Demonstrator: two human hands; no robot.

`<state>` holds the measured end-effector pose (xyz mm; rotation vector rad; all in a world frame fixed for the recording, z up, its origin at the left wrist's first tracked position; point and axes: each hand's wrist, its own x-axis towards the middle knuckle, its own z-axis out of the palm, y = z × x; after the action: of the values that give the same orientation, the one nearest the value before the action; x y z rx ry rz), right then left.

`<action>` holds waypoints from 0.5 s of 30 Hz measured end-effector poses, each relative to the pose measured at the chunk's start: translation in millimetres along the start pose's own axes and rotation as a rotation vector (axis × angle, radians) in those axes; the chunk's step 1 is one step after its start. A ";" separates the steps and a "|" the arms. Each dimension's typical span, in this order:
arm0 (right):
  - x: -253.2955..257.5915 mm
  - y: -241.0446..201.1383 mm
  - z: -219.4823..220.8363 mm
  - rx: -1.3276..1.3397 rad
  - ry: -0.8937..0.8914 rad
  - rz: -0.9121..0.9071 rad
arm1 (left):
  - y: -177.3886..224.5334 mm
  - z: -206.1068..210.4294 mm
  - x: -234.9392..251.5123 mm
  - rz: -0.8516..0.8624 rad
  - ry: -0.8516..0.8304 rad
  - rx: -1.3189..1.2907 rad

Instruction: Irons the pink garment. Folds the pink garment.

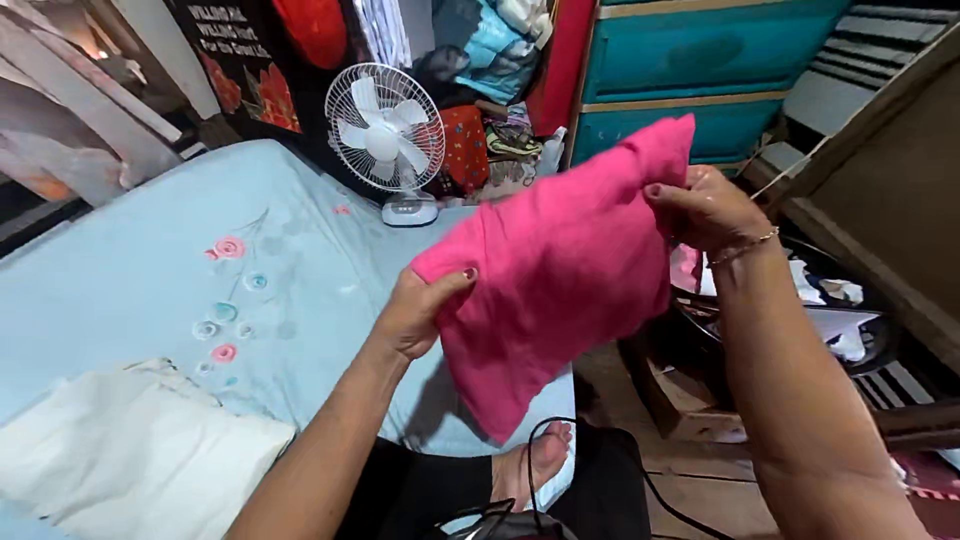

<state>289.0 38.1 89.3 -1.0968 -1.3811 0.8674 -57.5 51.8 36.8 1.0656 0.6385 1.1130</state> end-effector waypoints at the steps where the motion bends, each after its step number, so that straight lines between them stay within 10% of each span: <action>1: -2.9 -1.9 -3.4 0.011 0.024 0.008 | 4.1 -0.1 5.4 -0.021 0.003 0.063; 15: 8.6 -20.4 20.9 0.173 0.078 -0.168 | 67.7 -7.8 37.6 0.040 0.166 -0.242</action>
<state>265.9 42.0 108.8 -0.8608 -1.2885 0.7972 -77.8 93.9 99.0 0.7872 0.5967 1.2877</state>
